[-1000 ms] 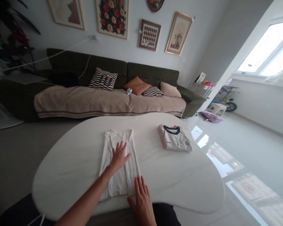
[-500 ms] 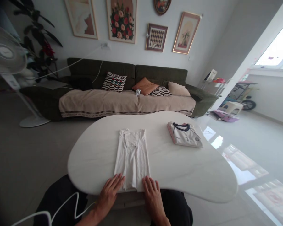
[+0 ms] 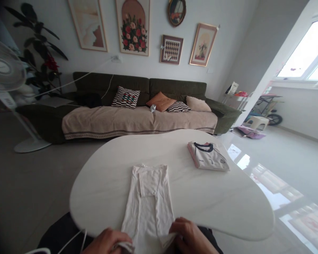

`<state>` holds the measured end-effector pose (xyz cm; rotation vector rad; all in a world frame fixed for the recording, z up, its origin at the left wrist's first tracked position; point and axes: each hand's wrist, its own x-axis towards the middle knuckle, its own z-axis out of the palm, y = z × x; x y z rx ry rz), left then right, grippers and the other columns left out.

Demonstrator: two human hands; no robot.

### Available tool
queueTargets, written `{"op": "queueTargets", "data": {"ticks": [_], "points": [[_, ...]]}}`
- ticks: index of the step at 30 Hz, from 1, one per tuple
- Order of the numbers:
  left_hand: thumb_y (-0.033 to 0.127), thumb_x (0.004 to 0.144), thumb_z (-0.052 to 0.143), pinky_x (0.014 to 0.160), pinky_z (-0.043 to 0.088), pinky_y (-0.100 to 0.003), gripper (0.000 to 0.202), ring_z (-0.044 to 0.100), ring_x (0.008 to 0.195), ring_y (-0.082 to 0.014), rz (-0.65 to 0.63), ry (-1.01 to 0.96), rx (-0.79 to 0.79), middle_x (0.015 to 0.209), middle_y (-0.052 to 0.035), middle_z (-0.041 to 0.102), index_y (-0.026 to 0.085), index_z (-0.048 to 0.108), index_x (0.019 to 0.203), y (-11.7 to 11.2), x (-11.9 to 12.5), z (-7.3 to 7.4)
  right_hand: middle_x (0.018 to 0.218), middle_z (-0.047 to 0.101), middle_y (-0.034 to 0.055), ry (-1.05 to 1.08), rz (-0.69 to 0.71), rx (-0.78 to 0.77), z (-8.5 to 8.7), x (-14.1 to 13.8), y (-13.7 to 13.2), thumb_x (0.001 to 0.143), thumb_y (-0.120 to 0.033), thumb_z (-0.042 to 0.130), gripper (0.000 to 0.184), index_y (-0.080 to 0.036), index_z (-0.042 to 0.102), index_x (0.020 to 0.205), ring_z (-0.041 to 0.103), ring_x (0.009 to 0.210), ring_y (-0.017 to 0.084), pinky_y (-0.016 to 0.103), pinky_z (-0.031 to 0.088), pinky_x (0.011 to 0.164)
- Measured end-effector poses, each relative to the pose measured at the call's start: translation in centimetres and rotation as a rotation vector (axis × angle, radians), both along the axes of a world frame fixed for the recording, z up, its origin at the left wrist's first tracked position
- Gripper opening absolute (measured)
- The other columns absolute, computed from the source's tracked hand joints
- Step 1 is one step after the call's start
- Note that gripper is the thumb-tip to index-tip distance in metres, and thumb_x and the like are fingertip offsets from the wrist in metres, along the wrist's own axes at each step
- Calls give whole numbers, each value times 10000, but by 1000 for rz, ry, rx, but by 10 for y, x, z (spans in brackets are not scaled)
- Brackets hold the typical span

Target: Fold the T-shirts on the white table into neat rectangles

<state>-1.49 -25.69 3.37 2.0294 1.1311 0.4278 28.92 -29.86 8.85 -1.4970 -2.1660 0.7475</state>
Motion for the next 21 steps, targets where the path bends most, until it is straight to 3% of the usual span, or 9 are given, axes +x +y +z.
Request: {"op": "queueTargets", "data": {"ticks": [2, 4, 6, 8, 11, 13, 17, 21], "points": [[295, 714, 553, 771, 433, -239, 251, 592, 852, -187, 201, -154, -103, 891, -15, 675, 202, 666, 918, 32, 19, 13, 1046, 609, 56, 133, -100, 8, 5, 9, 39, 707, -143, 432, 271, -196, 618, 897, 551, 933, 175, 264, 412, 795], [364, 696, 578, 690, 443, -242, 296, 598, 773, -197, 369, -365, -258, 777, -31, 674, 129, 666, 852, 75, 44, 12, 988, 621, 55, 268, -225, -30, -3, 14, 90, 694, -207, 478, 255, -178, 610, 910, 559, 855, 183, 264, 428, 714], [378, 671, 609, 632, 442, -240, 321, 607, 734, -198, 535, -592, -416, 714, -38, 668, 108, 655, 840, 119, 66, -2, 772, 620, 23, 374, -339, -109, -21, 13, 141, 660, -241, 514, 198, -160, 607, 815, 547, 724, 160, 242, 416, 624], [362, 632, 648, 572, 439, -249, 323, 614, 670, -205, 640, -696, -517, 630, -48, 654, 92, 647, 810, 152, 79, -22, 643, 576, -8, 400, -404, -158, -44, 8, 180, 628, -244, 532, 175, -153, 593, 765, 519, 633, 136, 226, 393, 564], [356, 575, 685, 540, 444, -271, 330, 615, 610, -218, 650, -712, -571, 562, -56, 636, 84, 642, 757, 175, 80, -44, 543, 521, -32, 407, -446, -224, -75, 2, 208, 621, -268, 522, 204, -140, 585, 768, 462, 505, 100, 208, 343, 477], [375, 550, 697, 577, 459, -285, 356, 622, 632, -221, 597, -731, -600, 597, -59, 650, 95, 644, 764, 179, 74, -47, 514, 494, -39, 422, -452, -254, -87, 4, 214, 633, -299, 509, 234, -131, 584, 778, 423, 457, 84, 200, 310, 444], [430, 566, 673, 658, 467, -299, 412, 630, 699, -215, 428, -741, -608, 694, -62, 672, 116, 643, 832, 193, 68, -34, 540, 511, -35, 433, -423, -238, -89, 20, 225, 653, -358, 509, 290, -136, 596, 816, 423, 474, 79, 195, 305, 454], [426, 636, 578, 622, 458, -276, 385, 621, 670, -191, 515, -594, -413, 687, -52, 662, 105, 632, 840, 221, 79, -35, 565, 524, -32, 374, -452, -157, -87, 28, 249, 672, -339, 489, 269, -148, 603, 822, 432, 502, 84, 202, 319, 487]]}}
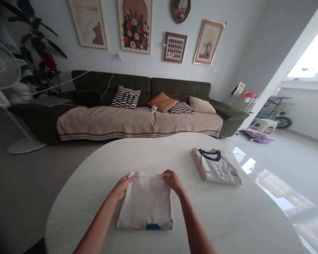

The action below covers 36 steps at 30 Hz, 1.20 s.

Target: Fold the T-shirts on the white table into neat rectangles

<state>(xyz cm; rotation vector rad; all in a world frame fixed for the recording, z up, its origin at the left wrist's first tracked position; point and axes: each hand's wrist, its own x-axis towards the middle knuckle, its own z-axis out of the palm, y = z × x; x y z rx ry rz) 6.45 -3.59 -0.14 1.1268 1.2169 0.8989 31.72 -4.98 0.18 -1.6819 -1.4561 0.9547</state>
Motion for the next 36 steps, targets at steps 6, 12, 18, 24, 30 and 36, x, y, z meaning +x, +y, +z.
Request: {"op": "queueTargets", "data": {"ticks": [6, 12, 18, 24, 30, 36], "points": [[285, 637, 581, 594, 424, -236, 163, 588, 666, -172, 174, 249, 119, 631, -9, 624, 134, 609, 691, 20, 9, -26, 596, 527, -15, -211, -130, 110, -16, -7, 10, 643, -226, 482, 231, -151, 608, 822, 488, 599, 131, 246, 383, 592], [182, 721, 502, 852, 409, -306, 263, 545, 961, -197, 271, 409, 300, 975, -82, 616, 130, 584, 966, 15, 9, -19, 1074, 556, 111, -342, -178, 276, -13, -22, -8, 755, -165, 356, 359, -141, 541, 1062, 516, 985, 193, 337, 393, 859], [269, 840, 400, 1011, 302, -411, 412, 311, 1249, -224, 51, 810, 859, 1321, -88, 406, 207, 441, 1245, -25, 21, -30, 1424, 256, 97, -768, 31, 353, -27, -61, -40, 863, -306, 339, 448, -158, 410, 1279, 135, 1319, 252, 448, 195, 1035], [442, 817, 437, 990, 227, -555, 518, 154, 1301, -332, -85, 1098, 804, 1435, -70, 233, 320, 351, 1313, -45, 31, -41, 1459, 164, 27, -891, 55, 128, -36, -72, -51, 865, -460, 303, 546, -265, 237, 1371, 70, 1329, 262, 501, 144, 1027], [436, 807, 446, 1004, 184, -551, 560, 152, 1298, -337, -77, 1120, 748, 1422, -90, 264, 273, 336, 1331, -46, 34, -35, 1472, 90, 32, -892, 77, -6, -25, -74, -49, 879, -456, 264, 538, -301, 153, 1381, 7, 1331, 269, 588, 118, 981], [419, 787, 473, 981, 211, -570, 557, 187, 1284, -355, -41, 1122, 669, 1407, -121, 287, 244, 383, 1308, -87, 32, -35, 1472, 68, 37, -905, 242, -70, -2, -75, -72, 863, -444, 318, 568, -308, 131, 1382, 3, 1332, 270, 602, 83, 984]]}}
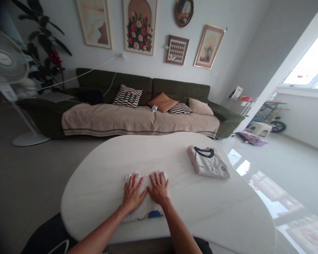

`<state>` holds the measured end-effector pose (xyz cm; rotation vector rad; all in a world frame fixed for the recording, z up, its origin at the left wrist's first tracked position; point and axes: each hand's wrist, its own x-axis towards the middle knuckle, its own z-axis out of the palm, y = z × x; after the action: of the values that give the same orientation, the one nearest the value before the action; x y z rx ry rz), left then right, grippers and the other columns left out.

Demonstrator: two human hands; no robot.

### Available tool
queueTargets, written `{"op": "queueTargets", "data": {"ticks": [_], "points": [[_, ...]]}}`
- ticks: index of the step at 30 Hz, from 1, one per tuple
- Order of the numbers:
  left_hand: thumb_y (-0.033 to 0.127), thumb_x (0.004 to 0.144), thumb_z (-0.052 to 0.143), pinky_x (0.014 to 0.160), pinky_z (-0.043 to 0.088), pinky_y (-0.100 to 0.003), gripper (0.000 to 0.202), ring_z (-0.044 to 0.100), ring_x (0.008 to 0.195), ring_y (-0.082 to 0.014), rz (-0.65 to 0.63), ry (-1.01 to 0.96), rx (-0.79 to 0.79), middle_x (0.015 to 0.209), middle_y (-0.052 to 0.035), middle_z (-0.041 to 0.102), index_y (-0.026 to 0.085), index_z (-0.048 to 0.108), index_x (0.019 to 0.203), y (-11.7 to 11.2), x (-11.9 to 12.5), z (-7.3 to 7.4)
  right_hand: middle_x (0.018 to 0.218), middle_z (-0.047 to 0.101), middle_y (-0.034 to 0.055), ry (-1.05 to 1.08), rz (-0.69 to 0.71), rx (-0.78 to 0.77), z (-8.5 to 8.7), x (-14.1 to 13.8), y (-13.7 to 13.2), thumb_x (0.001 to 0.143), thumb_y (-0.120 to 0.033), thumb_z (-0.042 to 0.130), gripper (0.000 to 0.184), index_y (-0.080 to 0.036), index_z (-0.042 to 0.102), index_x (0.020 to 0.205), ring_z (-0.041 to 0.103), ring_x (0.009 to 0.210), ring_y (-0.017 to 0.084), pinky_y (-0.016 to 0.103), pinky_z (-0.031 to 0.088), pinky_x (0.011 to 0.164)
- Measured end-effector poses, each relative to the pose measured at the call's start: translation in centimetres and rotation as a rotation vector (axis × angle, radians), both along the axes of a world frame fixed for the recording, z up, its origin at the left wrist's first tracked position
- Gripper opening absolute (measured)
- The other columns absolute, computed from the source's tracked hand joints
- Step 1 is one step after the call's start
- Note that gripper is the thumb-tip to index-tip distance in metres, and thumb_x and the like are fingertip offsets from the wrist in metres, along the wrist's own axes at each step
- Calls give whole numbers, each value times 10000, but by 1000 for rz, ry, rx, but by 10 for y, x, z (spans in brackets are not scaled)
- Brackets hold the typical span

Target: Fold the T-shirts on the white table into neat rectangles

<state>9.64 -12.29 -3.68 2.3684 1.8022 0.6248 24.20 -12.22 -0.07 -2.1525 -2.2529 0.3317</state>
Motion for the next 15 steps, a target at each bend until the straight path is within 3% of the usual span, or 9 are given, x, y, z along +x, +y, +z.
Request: {"op": "queueTargets", "data": {"ticks": [3, 5, 7, 9, 12, 15], "points": [[411, 781, 483, 967, 250, -569, 531, 199, 1281, -364, -25, -33, -11, 1401, -124, 298, 245, 423, 1282, -21, -12, -4, 1468, 25, 86, 38, 63, 28, 15, -10, -36, 827, -368, 400, 645, -230, 123, 1393, -9, 1332, 268, 565, 76, 1010], [373, 790, 473, 967, 291, -537, 488, 235, 1274, -343, -64, -93, -1, 1377, -125, 342, 223, 460, 1254, -31, -22, -6, 1466, 21, 98, 123, 180, -42, 20, -21, -68, 783, -386, 456, 745, -209, 74, 1398, 4, 1332, 265, 541, 132, 1015], [284, 819, 411, 976, 329, -486, 428, 285, 1263, -291, -75, -210, 56, 1339, -116, 395, 197, 476, 1234, -42, -32, -6, 1466, 19, 92, 172, 284, -125, 17, -34, -98, 680, -439, 570, 928, -237, 15, 1396, -5, 1326, 303, 569, 160, 997], [213, 840, 340, 984, 352, -442, 408, 339, 1240, -237, -55, -362, 136, 1293, -106, 442, 183, 465, 1228, -59, -42, -6, 1466, 1, 79, 147, 293, -126, 5, -49, -119, 604, -409, 650, 1037, -279, -16, 1388, -32, 1314, 350, 616, 141, 977], [237, 861, 320, 967, 387, -416, 380, 423, 1177, -214, -67, -553, 164, 1220, -107, 498, 189, 446, 1216, -102, -56, -5, 1467, 16, 44, 82, 192, 19, -21, -68, -131, 723, -310, 565, 858, -341, 13, 1378, -23, 1306, 371, 651, 111, 964], [314, 854, 366, 927, 429, -408, 365, 472, 1129, -237, -144, -683, -82, 1194, -89, 525, 241, 460, 1199, -151, -71, -4, 1464, 77, 46, 56, 137, 132, -40, -77, -129, 805, -255, 469, 706, -390, 64, 1367, 48, 1299, 393, 679, 146, 936]]}}
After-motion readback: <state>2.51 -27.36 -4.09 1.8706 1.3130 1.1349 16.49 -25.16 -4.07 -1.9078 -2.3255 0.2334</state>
